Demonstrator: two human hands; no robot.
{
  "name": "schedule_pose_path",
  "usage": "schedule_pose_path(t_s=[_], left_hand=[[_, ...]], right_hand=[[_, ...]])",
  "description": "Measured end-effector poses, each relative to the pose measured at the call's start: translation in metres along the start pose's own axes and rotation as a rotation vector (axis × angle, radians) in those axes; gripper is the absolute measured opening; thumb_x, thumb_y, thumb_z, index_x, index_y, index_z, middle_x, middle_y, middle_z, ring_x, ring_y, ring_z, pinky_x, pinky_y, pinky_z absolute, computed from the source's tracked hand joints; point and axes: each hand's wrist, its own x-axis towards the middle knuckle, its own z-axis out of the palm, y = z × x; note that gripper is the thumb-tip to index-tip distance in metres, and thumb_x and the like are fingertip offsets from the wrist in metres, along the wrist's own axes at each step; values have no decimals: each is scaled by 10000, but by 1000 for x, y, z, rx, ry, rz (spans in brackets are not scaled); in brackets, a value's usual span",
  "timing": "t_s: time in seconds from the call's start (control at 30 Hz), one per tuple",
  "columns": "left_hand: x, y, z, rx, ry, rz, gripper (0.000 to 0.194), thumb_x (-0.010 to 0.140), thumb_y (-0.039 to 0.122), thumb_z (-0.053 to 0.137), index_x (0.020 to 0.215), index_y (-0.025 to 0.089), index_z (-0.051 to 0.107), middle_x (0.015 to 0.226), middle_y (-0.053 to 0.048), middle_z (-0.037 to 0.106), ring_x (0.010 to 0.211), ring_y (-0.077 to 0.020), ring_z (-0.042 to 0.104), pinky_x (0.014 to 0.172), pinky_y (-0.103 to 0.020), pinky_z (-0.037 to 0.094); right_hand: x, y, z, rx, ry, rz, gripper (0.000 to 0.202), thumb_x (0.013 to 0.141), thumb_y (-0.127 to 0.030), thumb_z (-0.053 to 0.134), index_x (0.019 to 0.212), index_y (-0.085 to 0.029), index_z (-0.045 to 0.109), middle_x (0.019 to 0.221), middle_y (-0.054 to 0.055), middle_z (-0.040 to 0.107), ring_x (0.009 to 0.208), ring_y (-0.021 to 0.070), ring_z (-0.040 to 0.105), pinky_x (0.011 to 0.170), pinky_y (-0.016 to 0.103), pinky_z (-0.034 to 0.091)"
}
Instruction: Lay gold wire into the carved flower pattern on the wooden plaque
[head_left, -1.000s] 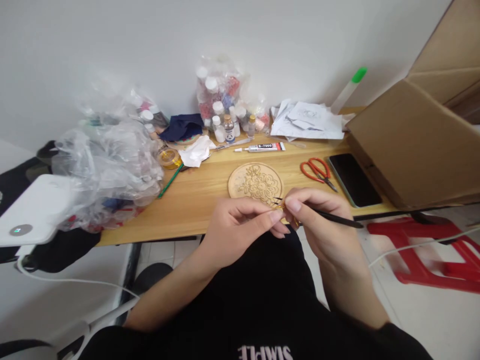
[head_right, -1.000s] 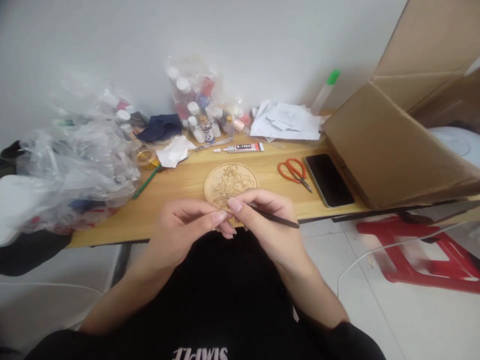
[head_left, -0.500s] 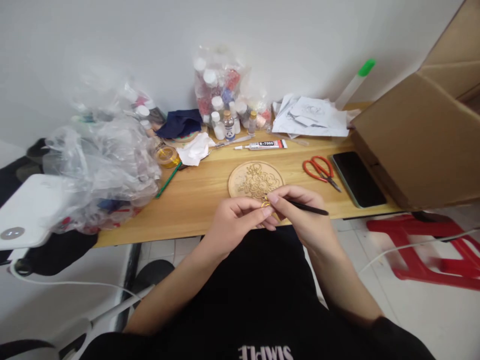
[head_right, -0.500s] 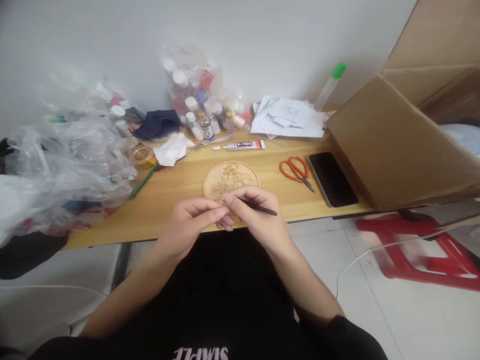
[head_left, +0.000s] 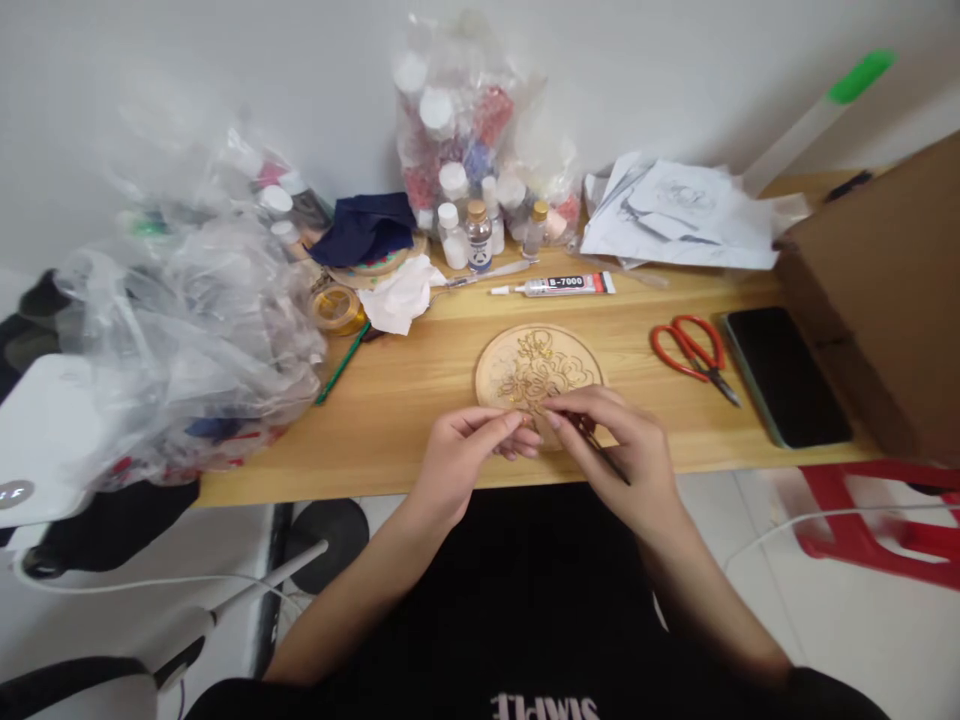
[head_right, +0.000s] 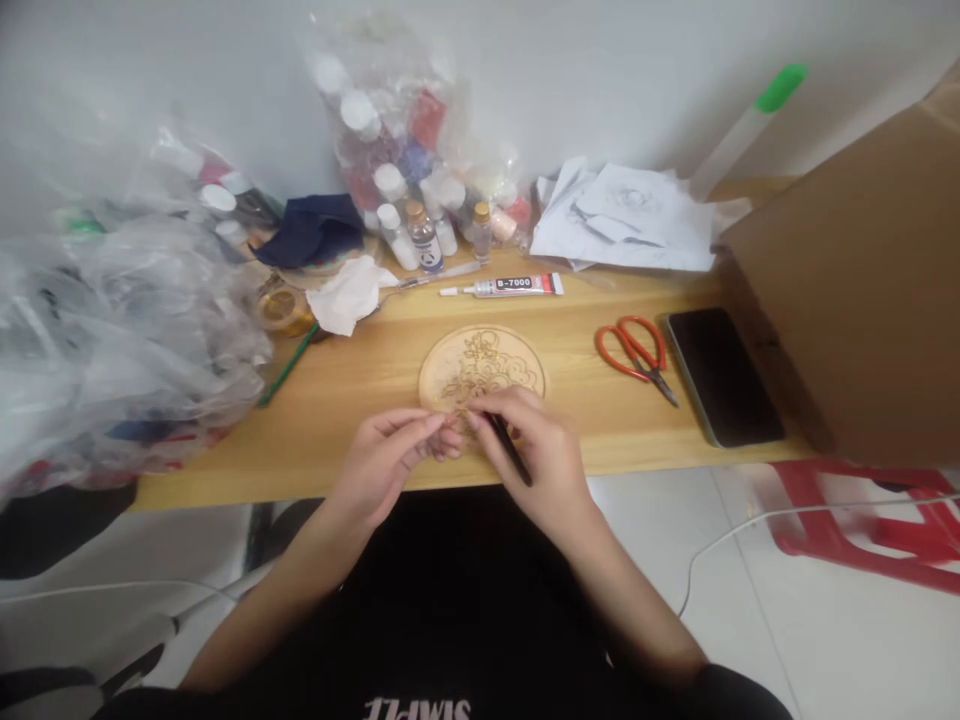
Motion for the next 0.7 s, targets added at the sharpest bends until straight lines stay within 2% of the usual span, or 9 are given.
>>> schedule_pose_path(t_s=[0.23, 0.43, 0.57, 0.7], left_hand=[[7, 3, -7, 13, 21, -36, 140, 766, 325, 718, 755, 187, 736, 702, -19, 745, 619, -132, 688, 645, -246, 520], [12, 6, -12, 29, 25, -70, 126, 767, 304, 723, 741, 181, 736, 688, -23, 743, 620, -142, 693, 644, -255, 546], [13, 8, -15, 94, -25, -78, 125, 782, 292, 713, 753, 172, 731, 703, -30, 741, 634, -151, 700, 673, -281, 575], [12, 5, -16, 112, -3, -73, 131, 793, 299, 700, 803, 171, 725, 738, -31, 745, 698, -163, 716, 723, -298, 588]], right_hand=[[10, 3, 1, -54, -53, -111, 226, 825, -89, 636, 1016, -206, 670, 862, 31, 679, 776, 136, 649, 669, 273, 523], [17, 6, 2, -88, -94, -90, 243, 835, -85, 628, 1026, -228, 674, 862, 34, 688, 769, 143, 656, 644, 280, 538], [18, 8, 4, -140, -77, -81, 217, 829, -75, 623, 993, -201, 689, 856, 50, 692, 747, 139, 658, 631, 270, 535], [17, 10, 7, -211, -64, -104, 199, 820, -85, 628, 969, -200, 692, 855, 55, 704, 743, 149, 664, 637, 279, 543]])
